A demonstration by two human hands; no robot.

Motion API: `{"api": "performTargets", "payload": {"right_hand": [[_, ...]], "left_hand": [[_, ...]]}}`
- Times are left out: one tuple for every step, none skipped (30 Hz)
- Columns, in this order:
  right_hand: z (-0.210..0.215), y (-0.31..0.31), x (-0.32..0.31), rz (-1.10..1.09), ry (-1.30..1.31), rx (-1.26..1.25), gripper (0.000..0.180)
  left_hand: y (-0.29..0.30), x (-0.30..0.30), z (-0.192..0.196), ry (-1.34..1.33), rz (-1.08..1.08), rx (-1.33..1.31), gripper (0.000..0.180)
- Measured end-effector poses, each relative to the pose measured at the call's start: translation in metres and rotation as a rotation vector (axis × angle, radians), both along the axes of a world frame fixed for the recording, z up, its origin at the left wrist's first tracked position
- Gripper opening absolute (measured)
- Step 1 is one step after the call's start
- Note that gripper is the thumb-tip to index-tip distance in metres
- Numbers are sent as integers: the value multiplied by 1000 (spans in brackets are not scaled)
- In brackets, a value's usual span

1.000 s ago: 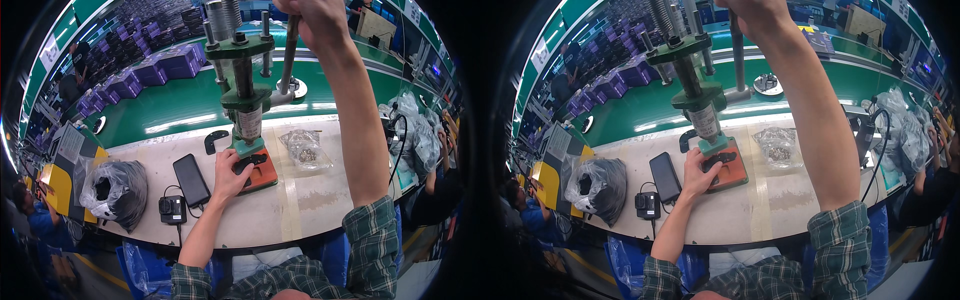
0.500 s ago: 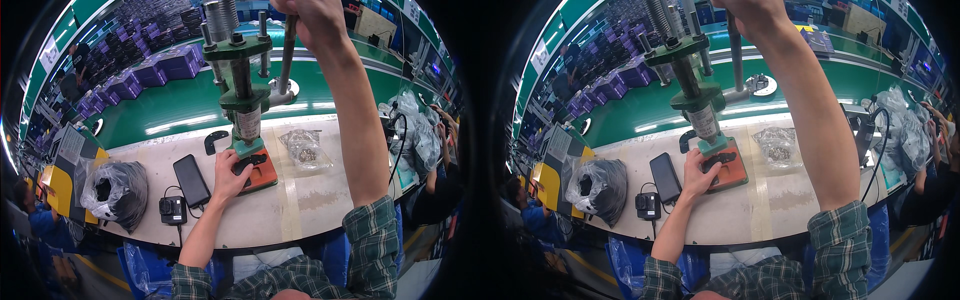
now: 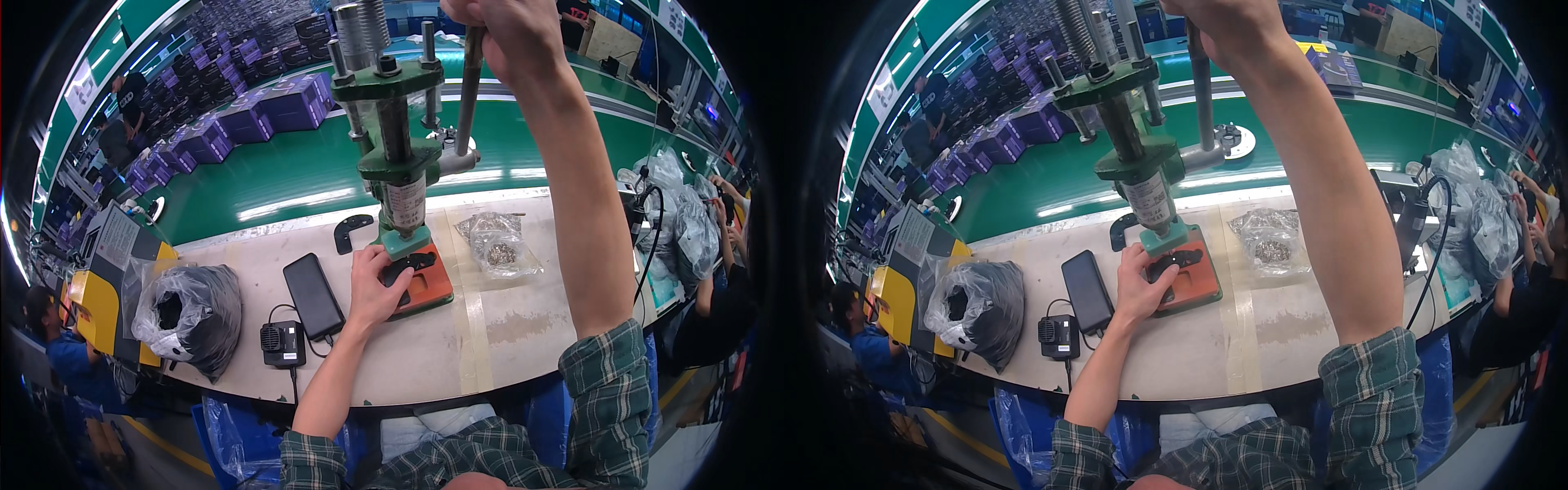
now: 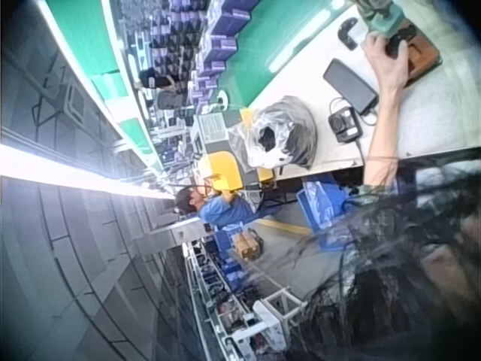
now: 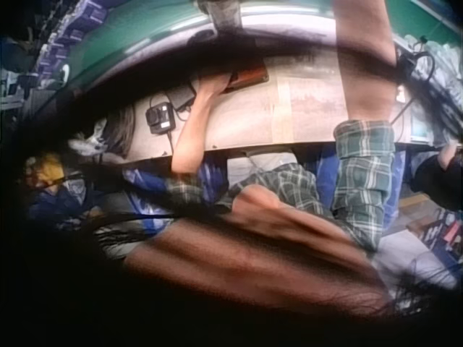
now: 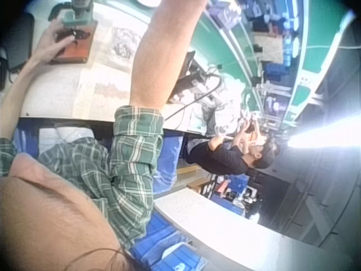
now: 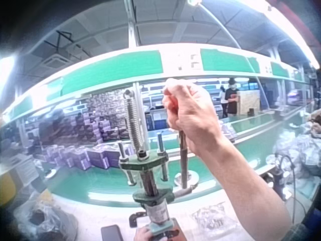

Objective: The person assembles small metal components by hand on a factory assembly line, using a manual press and an electric screwdriver to join metal plates and electronic parts with screws.

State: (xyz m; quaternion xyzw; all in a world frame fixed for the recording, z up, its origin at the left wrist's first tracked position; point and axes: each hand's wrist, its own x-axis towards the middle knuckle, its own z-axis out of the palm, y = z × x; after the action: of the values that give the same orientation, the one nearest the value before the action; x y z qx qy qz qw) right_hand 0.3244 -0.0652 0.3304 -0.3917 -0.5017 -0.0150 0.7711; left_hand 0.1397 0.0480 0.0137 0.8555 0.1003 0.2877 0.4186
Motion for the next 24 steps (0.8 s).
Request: {"api": "performTargets", "payload": {"right_hand": [[0,0,0,5,4,2,24],[0,0,0,5,4,2,24],[0,0,0,3,4,-2,24],[0,0,-1,1,4,-6,24],[0,0,-1,1,4,-6,24],[0,0,-1,3,4,-5,23],[0,0,-1,4,4,-4,23],[0,-1,-1,5,3,-4,23],[1,-1,-2,-14,15,-17,23],[1,-1,-2,-32,26,-30,23],[1,-1,-2,-32,25,-30,23],[1,-1,-2,-34,22,-29,22],[1,-1,-2,-38,18,-27,22],[1,-1,-3,-37,18,-27,22],[1,-1,-3,-37,21,-29,22],[1,-2,-3,-36,25,-30,22],[1,-2,-2,-36,25,-30,22],[1,-1,-2,-35,25,-25,22],[1,-1,-2,-33,26,-21,22],[0,-1,-1,-33,26,-20,22],[1,-1,-1,-27,19,-21,22],[1,-1,0,-21,12,-22,21],[0,-1,0,-21,12,-21,21],[0,-1,0,-14,15,-18,21]], "left_hand": [[0,0,0,2,1,-6,36],[0,0,0,2,1,-6,36],[0,0,1,4,1,-10,36],[-1,0,1,7,1,-14,36],[-1,0,1,7,1,-14,36],[0,0,2,8,3,-13,36],[0,0,2,9,4,-12,35],[0,0,2,8,4,-11,35],[0,0,2,13,6,-11,35],[0,0,2,18,8,-11,35],[0,0,1,17,8,-11,35],[1,0,0,10,7,-5,34],[1,0,-1,4,5,1,34],[1,0,-1,4,5,1,34],[1,1,-1,-1,5,-8,33],[1,1,-1,-5,5,-17,32],[1,1,-1,-6,5,-17,32],[1,1,-2,-9,7,-16,32],[1,1,-2,-12,9,-14,31],[1,1,-2,-12,9,-14,31],[1,1,-1,-6,10,-18,31],[1,1,-1,0,11,-22,31],[1,1,-1,0,12,-21,31],[1,1,-1,-4,12,-21,31]]}}
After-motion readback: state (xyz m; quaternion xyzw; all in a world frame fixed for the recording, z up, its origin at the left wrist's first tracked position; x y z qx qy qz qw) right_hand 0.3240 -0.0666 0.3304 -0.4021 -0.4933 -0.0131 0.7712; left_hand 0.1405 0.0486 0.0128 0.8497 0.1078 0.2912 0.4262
